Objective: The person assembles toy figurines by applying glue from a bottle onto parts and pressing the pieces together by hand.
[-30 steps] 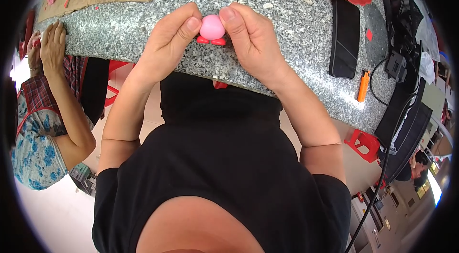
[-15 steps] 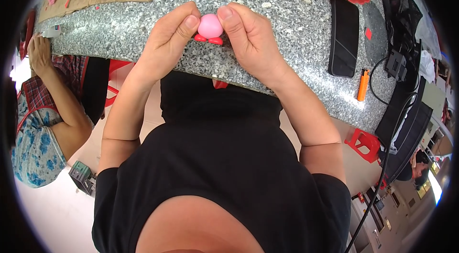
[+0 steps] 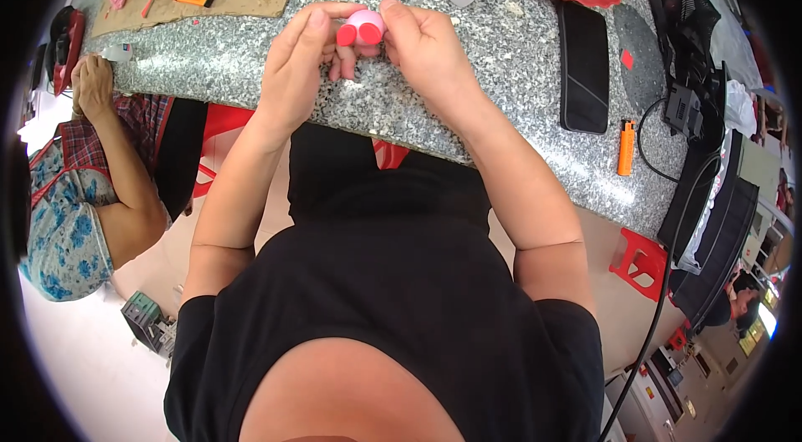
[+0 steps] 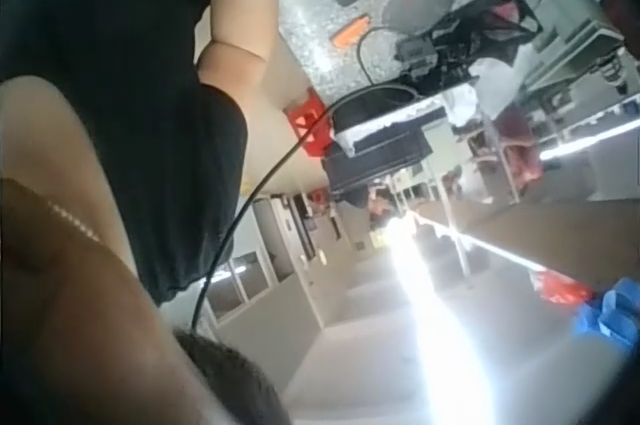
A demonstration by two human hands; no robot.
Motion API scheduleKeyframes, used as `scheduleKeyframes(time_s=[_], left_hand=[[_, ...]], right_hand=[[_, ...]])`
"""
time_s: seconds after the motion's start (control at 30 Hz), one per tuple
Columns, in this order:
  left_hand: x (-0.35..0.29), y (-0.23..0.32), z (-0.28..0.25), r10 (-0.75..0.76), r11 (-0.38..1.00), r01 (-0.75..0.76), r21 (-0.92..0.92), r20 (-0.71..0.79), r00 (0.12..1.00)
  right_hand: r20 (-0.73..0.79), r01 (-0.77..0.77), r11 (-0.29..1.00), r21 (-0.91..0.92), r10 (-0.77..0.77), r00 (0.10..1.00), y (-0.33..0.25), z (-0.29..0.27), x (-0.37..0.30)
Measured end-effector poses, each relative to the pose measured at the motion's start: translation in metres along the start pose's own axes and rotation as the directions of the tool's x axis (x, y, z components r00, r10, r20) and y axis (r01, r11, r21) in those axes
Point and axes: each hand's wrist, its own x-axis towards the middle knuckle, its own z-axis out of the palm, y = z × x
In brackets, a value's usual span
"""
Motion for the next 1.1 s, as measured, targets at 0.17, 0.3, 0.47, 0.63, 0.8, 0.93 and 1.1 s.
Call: scheduleKeyframes(time_s=[0.17, 0.3, 0.47, 0.63, 0.8, 0.93, 1.1], left_hand=[[-0.001, -0.004, 0.008, 0.082, 0.952, -0.079, 0.294, 0.003, 0.997], [0.001, -0.01, 0.008, 0.156, 0.963, -0.137, 0.233, -0.063, 0.986], [-0.002, -0.006, 0.006, 0.007, 0.961, 0.013, 0.276, -0.069, 0.998], [-0.003, -0.002, 0.006, -0.014, 0.956, 0.024, 0.293, -0.039, 0.999], [0.0, -0.002, 0.003, 0.032, 0.94, -0.038, 0.34, 0.023, 0.999], [0.002, -0.002, 0.003, 0.065, 0.953, -0.075, 0.293, 0.043, 0.997], [0.004, -0.003, 0.004, 0.048, 0.954, -0.043, 0.298, -0.011, 0.999]], right_hand=[[0.01, -0.075, 0.994, 0.08, 0.075, 0.997, -0.002, 0.0, 0.003], [-0.01, 0.076, 0.996, -0.047, -0.076, 0.997, 0.005, -0.005, -0.001], [0.148, 0.076, 0.984, 0.162, -0.1, 0.984, 0.008, -0.019, -0.003], [0.137, 0.074, 0.987, 0.144, -0.094, 0.986, 0.013, -0.018, -0.002], [0.137, 0.067, 0.987, 0.149, -0.087, 0.987, 0.013, -0.017, -0.002], [0.141, 0.067, 0.989, 0.13, -0.085, 0.986, 0.015, -0.017, -0.001], [0.158, 0.07, 0.991, 0.116, -0.088, 0.983, 0.01, -0.016, 0.002]])
